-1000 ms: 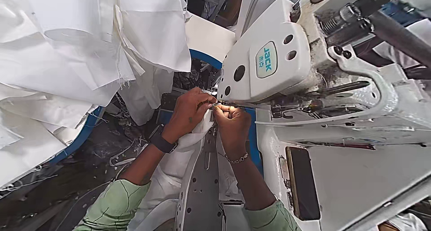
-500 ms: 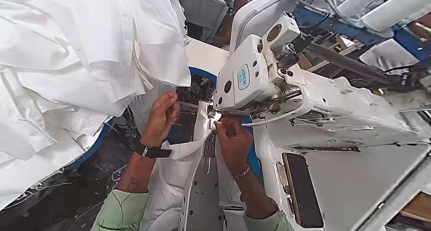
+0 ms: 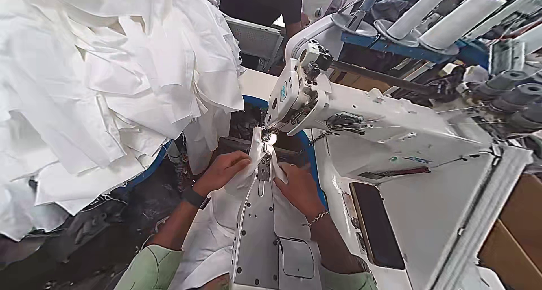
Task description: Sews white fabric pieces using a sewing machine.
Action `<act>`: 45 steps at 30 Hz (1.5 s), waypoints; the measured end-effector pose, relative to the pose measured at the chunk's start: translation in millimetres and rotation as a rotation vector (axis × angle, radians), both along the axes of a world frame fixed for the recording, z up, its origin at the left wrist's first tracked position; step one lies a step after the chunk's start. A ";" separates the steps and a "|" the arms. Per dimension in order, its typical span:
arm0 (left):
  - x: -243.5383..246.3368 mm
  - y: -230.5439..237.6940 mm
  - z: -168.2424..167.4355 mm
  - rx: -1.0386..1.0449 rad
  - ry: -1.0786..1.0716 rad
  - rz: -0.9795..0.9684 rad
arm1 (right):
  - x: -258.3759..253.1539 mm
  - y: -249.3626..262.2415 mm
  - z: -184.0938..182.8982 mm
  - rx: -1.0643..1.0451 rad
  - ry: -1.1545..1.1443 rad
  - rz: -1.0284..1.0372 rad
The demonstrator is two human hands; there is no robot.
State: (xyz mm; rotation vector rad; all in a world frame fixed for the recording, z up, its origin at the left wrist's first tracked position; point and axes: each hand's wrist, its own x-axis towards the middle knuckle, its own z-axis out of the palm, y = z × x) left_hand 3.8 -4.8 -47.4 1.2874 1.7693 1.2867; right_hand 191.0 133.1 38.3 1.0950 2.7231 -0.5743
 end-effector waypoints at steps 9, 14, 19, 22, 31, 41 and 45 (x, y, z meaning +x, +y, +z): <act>73.9 6.9 19.0 0.116 0.243 0.282 | 10.4 -38.2 -1.2 0.169 0.156 0.203; 84.5 10.2 32.0 0.089 0.268 0.358 | 10.6 -30.0 -9.0 0.267 0.363 0.155; 87.7 -2.0 31.0 0.150 0.137 0.257 | 11.5 -55.1 -7.3 0.508 0.373 0.191; 92.8 -9.3 22.1 0.181 0.086 0.291 | 16.6 -68.8 -15.2 0.588 0.351 0.187; 97.4 -17.1 28.6 0.111 0.198 0.315 | 18.7 -70.0 1.9 0.587 0.330 0.164; 79.4 -12.0 9.6 0.269 0.074 0.081 | 14.1 -78.8 -6.7 0.583 0.284 0.275; 81.5 -8.2 7.0 0.306 0.068 0.133 | 9.6 -74.2 -1.0 0.567 0.245 0.299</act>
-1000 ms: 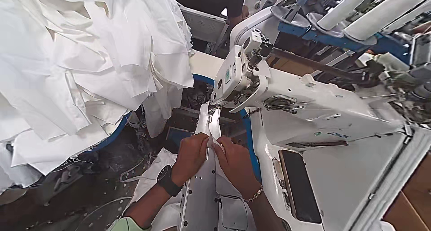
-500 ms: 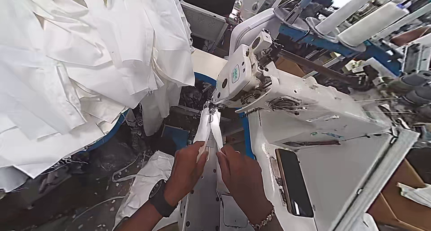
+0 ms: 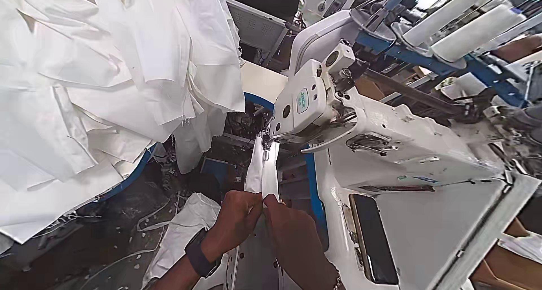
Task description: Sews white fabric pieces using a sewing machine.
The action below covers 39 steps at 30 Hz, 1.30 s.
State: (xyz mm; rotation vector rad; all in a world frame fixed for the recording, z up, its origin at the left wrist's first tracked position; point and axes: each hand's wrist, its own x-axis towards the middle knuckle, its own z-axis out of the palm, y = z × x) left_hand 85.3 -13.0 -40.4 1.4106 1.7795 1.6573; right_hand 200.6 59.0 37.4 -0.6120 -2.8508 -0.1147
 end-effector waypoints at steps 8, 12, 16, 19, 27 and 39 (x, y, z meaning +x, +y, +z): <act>-4.4 11.6 15.7 -0.179 -0.090 0.122 | -3.0 25.9 11.7 -0.298 -0.076 -0.098; -20.7 -51.4 -26.6 -0.258 -0.280 0.061 | 59.1 54.5 -0.1 -0.726 -0.557 -0.324; -34.8 -72.2 -22.6 -0.081 -0.079 0.075 | 101.4 74.8 -14.5 -0.850 -0.340 0.023; 24.5 -56.9 21.2 -0.056 0.249 0.088 | 82.6 14.6 51.1 -0.277 -0.280 0.276; 35.2 -29.0 -1.3 0.045 0.200 0.282 | 49.2 -34.8 59.7 -0.286 -0.465 0.045; 28.0 -37.2 11.2 0.002 0.314 0.247 | 26.0 -19.7 60.2 -0.443 -0.714 -0.076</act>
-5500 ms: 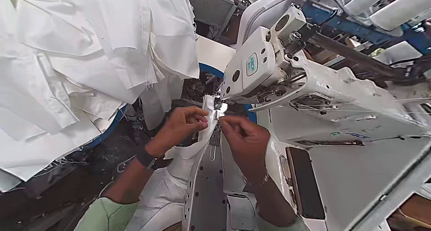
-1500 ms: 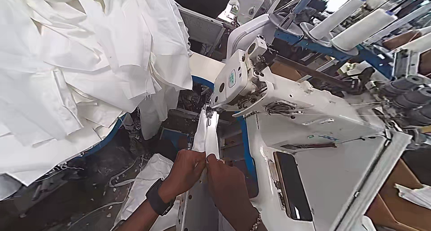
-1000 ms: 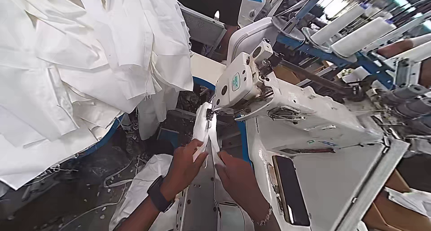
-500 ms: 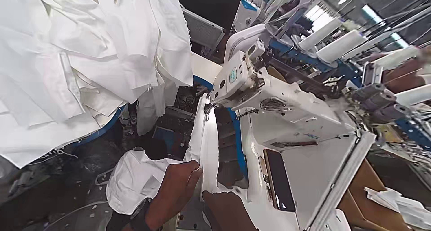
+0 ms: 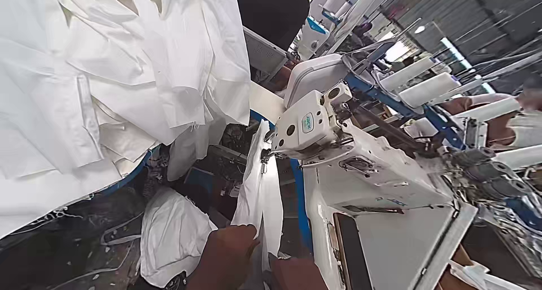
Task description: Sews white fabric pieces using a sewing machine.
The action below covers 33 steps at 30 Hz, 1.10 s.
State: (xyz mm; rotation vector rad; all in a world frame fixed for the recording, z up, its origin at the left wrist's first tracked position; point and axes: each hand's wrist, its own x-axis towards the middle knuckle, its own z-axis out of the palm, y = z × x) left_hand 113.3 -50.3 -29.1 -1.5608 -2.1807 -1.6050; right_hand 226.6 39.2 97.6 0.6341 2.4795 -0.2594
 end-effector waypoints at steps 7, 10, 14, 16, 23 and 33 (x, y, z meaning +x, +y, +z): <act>-2.7 -17.0 16.3 -0.161 -0.044 -0.099 | 5.0 8.4 0.4 -0.033 0.063 0.002; -0.7 -21.9 9.2 -0.113 -0.015 -0.122 | 7.3 4.4 4.3 0.028 0.104 0.024; -13.8 -14.1 -0.2 -0.003 0.063 -0.153 | 7.5 13.6 -6.3 -0.021 0.130 0.018; -15.0 -4.4 -9.7 0.036 0.124 -0.135 | 7.2 8.2 -2.9 0.071 0.162 0.003; -0.7 -3.5 -0.4 -0.002 -0.071 -0.153 | 9.2 -1.7 -6.7 0.249 0.427 0.116; -7.7 17.2 5.5 -0.042 -0.247 -0.041 | -28.1 11.8 -20.8 0.285 0.440 0.172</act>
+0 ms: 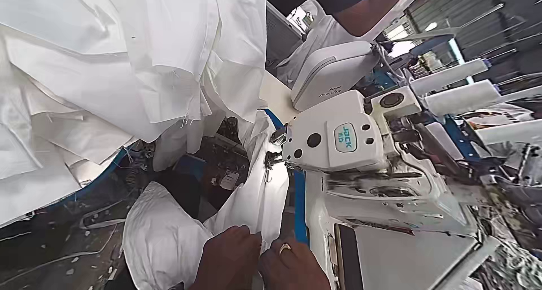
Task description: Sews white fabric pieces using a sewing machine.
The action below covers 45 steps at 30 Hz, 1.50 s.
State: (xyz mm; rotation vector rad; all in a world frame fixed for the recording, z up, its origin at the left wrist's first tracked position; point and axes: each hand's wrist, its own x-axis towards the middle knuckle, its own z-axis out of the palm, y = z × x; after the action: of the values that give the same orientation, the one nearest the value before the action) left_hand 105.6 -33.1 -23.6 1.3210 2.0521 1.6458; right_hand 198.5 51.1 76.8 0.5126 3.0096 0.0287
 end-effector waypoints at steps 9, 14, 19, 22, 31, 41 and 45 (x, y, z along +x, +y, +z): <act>-20.7 37.5 0.5 -0.018 -0.322 -0.060 | 3.4 42.3 -17.8 -0.174 0.106 -0.107; -30.6 2.5 -4.5 -0.112 -0.353 -0.170 | 31.5 26.7 -1.8 -0.354 0.123 -0.117; -26.9 27.1 -28.2 0.133 -0.262 -0.125 | -24.4 20.6 -13.8 -0.091 0.130 0.219; -29.9 42.0 -36.9 0.227 -0.368 -0.135 | -30.7 32.4 -19.3 -0.062 0.139 0.195; -121.5 29.4 -50.6 -0.239 -0.732 -0.588 | 48.4 61.2 -43.3 -0.517 -0.226 -0.311; -59.1 -3.2 32.7 -0.445 0.413 -0.284 | 71.6 41.3 -20.7 -0.356 -0.035 -0.108; -29.6 -11.3 -12.8 -0.088 0.303 0.037 | 76.4 15.8 -37.0 -0.348 0.172 -0.012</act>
State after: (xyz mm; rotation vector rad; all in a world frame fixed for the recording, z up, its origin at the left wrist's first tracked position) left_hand 76.0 -44.3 -36.4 1.5935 2.2979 1.4224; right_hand 274.9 66.9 39.9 0.5174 3.0723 -0.5557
